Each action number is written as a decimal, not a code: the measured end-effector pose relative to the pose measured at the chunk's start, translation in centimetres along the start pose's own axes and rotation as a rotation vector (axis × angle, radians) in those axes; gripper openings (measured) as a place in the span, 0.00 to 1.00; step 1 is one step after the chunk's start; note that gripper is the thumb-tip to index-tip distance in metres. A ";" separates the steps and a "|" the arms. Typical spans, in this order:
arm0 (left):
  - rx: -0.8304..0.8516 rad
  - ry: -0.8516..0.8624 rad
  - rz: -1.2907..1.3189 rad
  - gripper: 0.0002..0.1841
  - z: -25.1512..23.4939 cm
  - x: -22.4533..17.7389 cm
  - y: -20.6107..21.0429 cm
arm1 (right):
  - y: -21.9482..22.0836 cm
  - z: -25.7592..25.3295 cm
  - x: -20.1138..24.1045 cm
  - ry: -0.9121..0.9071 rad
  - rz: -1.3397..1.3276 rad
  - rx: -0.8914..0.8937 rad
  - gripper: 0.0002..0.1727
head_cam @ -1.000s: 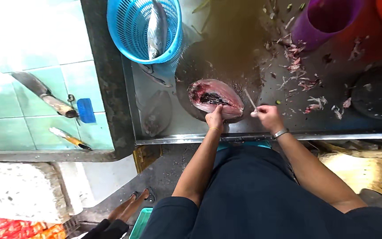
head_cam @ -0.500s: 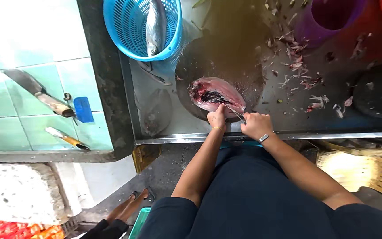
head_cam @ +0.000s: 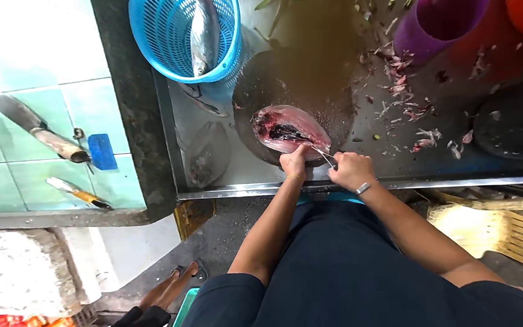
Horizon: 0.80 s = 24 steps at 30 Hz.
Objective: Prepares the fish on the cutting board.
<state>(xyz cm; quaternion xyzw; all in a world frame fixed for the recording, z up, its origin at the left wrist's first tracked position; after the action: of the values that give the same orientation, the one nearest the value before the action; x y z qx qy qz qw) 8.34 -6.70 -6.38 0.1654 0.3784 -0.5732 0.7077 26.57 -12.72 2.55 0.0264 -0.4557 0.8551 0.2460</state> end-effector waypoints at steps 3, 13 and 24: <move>0.001 0.015 0.004 0.22 0.0 -0.3 0.0 | -0.5 -0.2 0.0 -0.016 -0.017 -0.013 0.14; -0.019 -0.063 0.041 0.17 -0.3 -0.1 -0.3 | -1.0 1.3 -1.1 -0.054 -0.155 -0.203 0.14; -0.016 -0.095 0.060 0.15 -0.2 0.1 -0.9 | -1.7 -0.1 -6.9 0.107 -0.564 -0.252 0.15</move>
<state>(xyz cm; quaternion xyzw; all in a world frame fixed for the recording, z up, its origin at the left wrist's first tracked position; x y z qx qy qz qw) 7.46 -6.88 -6.35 0.1434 0.3439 -0.5560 0.7430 33.40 -14.56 1.97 0.0761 -0.5194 0.6900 0.4983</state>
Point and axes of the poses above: each hand's wrist, its own z-axis away from the middle knuckle, its own y-axis out of the palm, x = y × z, the point moved 9 cm from there along -z, towards the middle knuckle, and after that the axes turned 6 degrees about -x, right-handed, at the moved point
